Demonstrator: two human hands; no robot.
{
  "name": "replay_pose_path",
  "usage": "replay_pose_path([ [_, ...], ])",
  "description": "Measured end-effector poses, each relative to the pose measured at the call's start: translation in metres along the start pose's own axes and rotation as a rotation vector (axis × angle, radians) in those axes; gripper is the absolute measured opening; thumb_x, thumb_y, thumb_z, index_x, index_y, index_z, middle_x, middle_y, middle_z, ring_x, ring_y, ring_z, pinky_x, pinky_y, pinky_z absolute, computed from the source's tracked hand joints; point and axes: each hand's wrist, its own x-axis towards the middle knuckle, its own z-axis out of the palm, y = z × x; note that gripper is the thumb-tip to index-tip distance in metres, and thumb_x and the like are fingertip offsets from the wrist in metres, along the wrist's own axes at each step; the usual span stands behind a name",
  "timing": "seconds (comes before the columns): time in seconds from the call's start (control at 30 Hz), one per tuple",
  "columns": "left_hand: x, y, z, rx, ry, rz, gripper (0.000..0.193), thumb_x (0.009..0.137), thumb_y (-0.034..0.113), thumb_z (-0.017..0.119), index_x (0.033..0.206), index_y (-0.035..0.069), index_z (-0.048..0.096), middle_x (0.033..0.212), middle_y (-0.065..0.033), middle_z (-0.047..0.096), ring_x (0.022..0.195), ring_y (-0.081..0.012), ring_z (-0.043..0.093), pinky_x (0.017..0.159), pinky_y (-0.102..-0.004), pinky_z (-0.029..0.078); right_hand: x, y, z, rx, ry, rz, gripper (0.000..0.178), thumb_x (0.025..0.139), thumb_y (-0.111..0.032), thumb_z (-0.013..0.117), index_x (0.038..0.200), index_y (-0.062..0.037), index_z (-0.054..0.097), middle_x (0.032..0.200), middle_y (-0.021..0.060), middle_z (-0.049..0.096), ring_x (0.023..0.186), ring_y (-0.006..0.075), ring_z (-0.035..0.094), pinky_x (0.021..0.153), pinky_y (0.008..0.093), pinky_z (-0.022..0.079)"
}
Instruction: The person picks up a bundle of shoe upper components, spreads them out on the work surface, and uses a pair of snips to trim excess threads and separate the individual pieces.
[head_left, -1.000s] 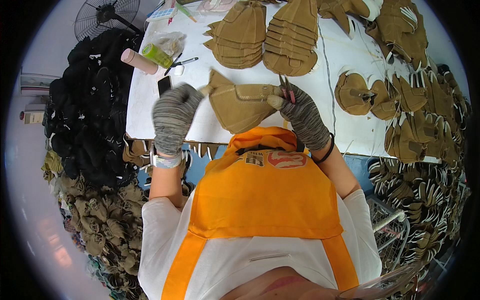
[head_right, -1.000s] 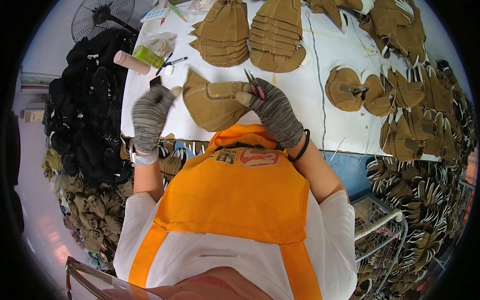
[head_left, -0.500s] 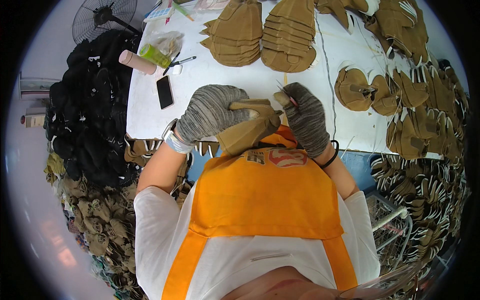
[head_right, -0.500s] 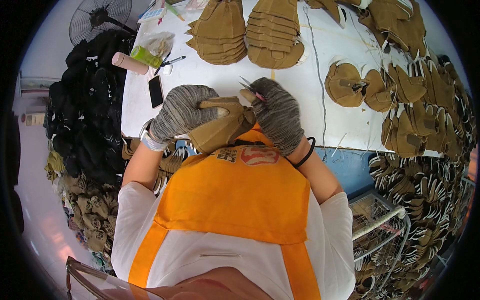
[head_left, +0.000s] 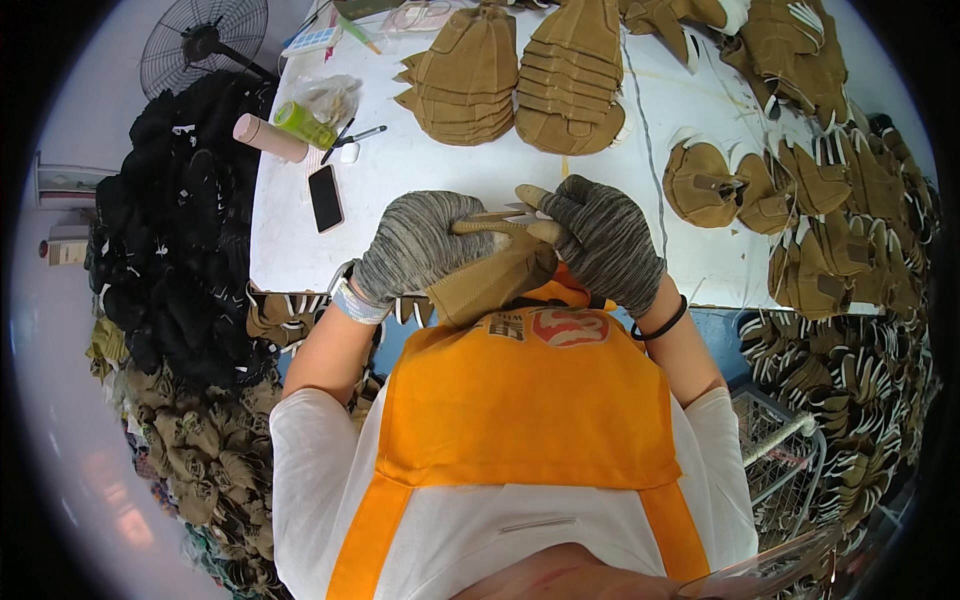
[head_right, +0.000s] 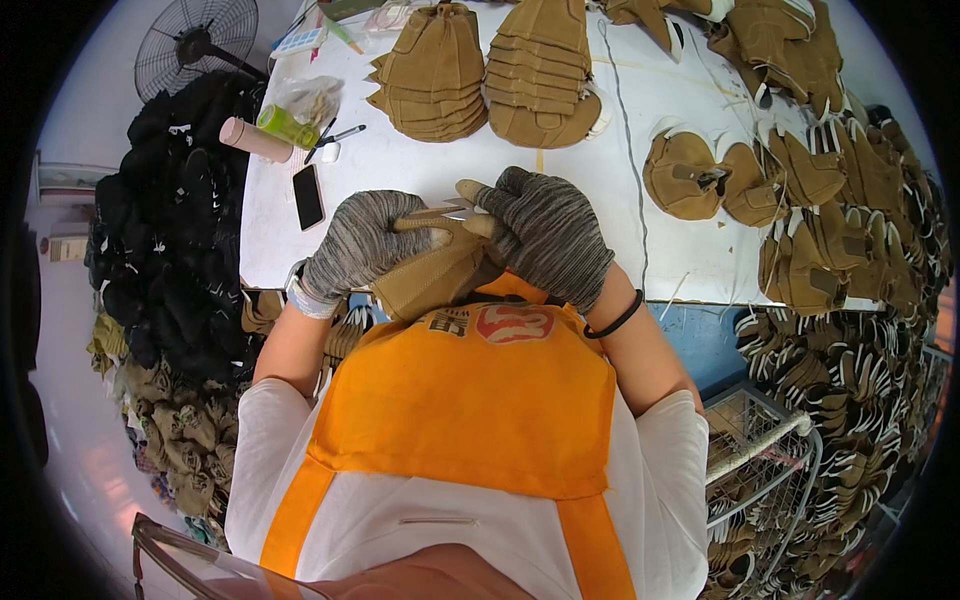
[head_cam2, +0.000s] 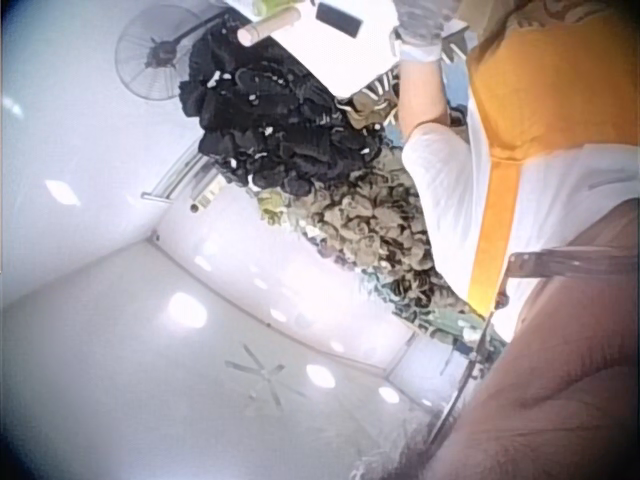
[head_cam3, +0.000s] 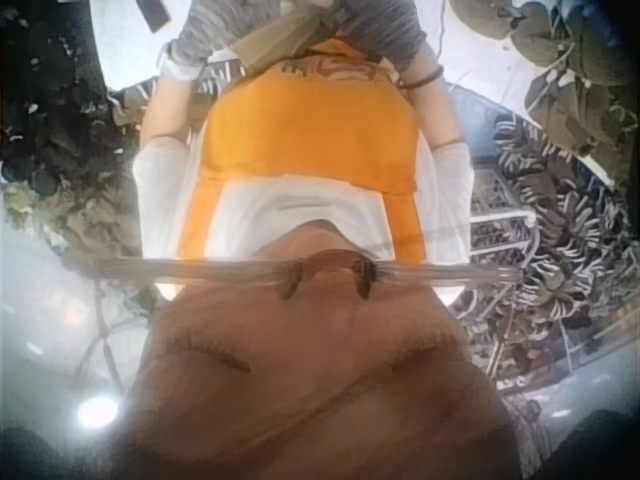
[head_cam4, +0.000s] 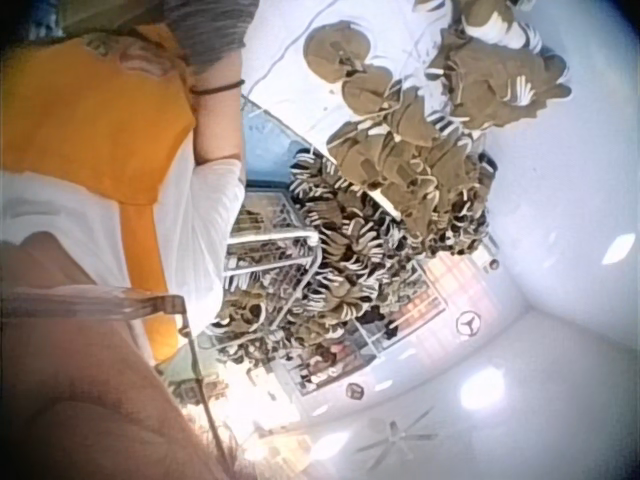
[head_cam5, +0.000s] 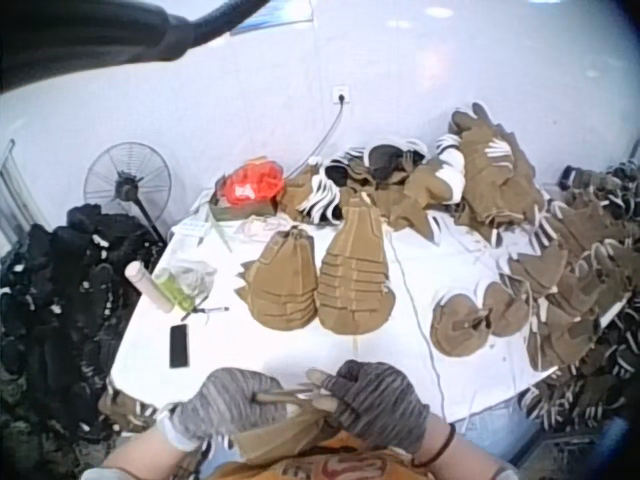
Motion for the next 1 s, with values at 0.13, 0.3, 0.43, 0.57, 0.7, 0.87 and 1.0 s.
replay_pose_path([
  [0.13, -0.002, 0.004, -0.001, 0.034, 0.011, 0.015, 0.042, 0.082, 0.048, 0.066, 0.087, 0.007, 0.071, 0.070, -0.0120, 0.064, 0.065, -0.0289, 0.061, 0.063, -0.0351, 0.049, -0.001, 0.003, 0.003, 0.065, -0.007, 0.004, 0.029, 0.084, -0.024, 0.064, 0.111, -0.0145, 0.069, 0.074, 0.0087, 0.057, 0.065, 0.0266, 0.058, 0.060, 0.0362, 0.048],
  [0.3, -0.006, 0.000, 0.001, 0.036, 0.032, 0.031, 0.042, 0.082, 0.049, 0.065, 0.086, 0.008, 0.070, 0.071, -0.0125, 0.064, 0.066, -0.0300, 0.060, 0.064, -0.0356, 0.048, -0.002, -0.004, 0.005, 0.125, 0.007, 0.043, 0.027, 0.083, -0.024, 0.065, 0.108, -0.0149, 0.070, 0.074, 0.0078, 0.058, 0.067, 0.0259, 0.059, 0.061, 0.0354, 0.049],
  [0.43, -0.008, -0.002, 0.004, 0.032, 0.039, 0.044, 0.042, 0.082, 0.049, 0.065, 0.086, 0.008, 0.069, 0.071, -0.0127, 0.063, 0.067, -0.0313, 0.060, 0.064, -0.0364, 0.048, -0.004, -0.008, 0.007, 0.184, 0.010, 0.095, 0.027, 0.083, -0.024, 0.065, 0.108, -0.0149, 0.070, 0.075, 0.0079, 0.058, 0.068, 0.0260, 0.060, 0.062, 0.0353, 0.050],
  [0.57, -0.008, -0.004, 0.006, 0.080, 0.042, 0.057, 0.041, 0.082, 0.049, 0.065, 0.086, 0.009, 0.069, 0.071, -0.0128, 0.063, 0.067, -0.0316, 0.060, 0.064, -0.0367, 0.048, -0.007, -0.007, 0.010, 0.208, 0.018, 0.108, 0.027, 0.083, -0.024, 0.066, 0.108, -0.0145, 0.070, 0.076, 0.0083, 0.058, 0.068, 0.0262, 0.060, 0.063, 0.0352, 0.050],
  [0.7, -0.010, -0.002, 0.008, 0.010, 0.004, 0.004, 0.034, 0.079, 0.036, 0.075, 0.093, 0.005, 0.071, 0.074, -0.0106, 0.066, 0.066, -0.0227, 0.062, 0.066, -0.0312, 0.049, -0.008, -0.009, 0.007, 0.230, -0.048, 0.160, 0.026, 0.084, -0.022, 0.065, 0.107, -0.0143, 0.070, 0.076, 0.0091, 0.058, 0.069, 0.0275, 0.060, 0.062, 0.0355, 0.050],
  [0.87, -0.011, 0.002, 0.005, -0.013, -0.031, -0.058, 0.036, 0.079, 0.036, 0.075, 0.093, 0.004, 0.070, 0.077, -0.0110, 0.067, 0.068, -0.0215, 0.063, 0.067, -0.0309, 0.050, -0.012, -0.006, 0.008, 0.361, -0.037, 0.183, 0.024, 0.089, -0.021, 0.061, 0.109, -0.0119, 0.070, 0.079, 0.0085, 0.060, 0.071, 0.0232, 0.060, 0.066, 0.0330, 0.050],
  [1.0, -0.014, 0.001, 0.005, -0.033, 0.011, -0.063, 0.037, 0.079, 0.037, 0.075, 0.093, 0.003, 0.070, 0.077, -0.0105, 0.066, 0.068, -0.0198, 0.062, 0.067, -0.0306, 0.050, -0.012, -0.005, 0.012, 0.812, 0.142, 0.466, 0.029, 0.094, -0.025, 0.059, 0.116, -0.0075, 0.066, 0.088, 0.0041, 0.063, 0.081, 0.0130, 0.056, 0.076, 0.0272, 0.046],
])
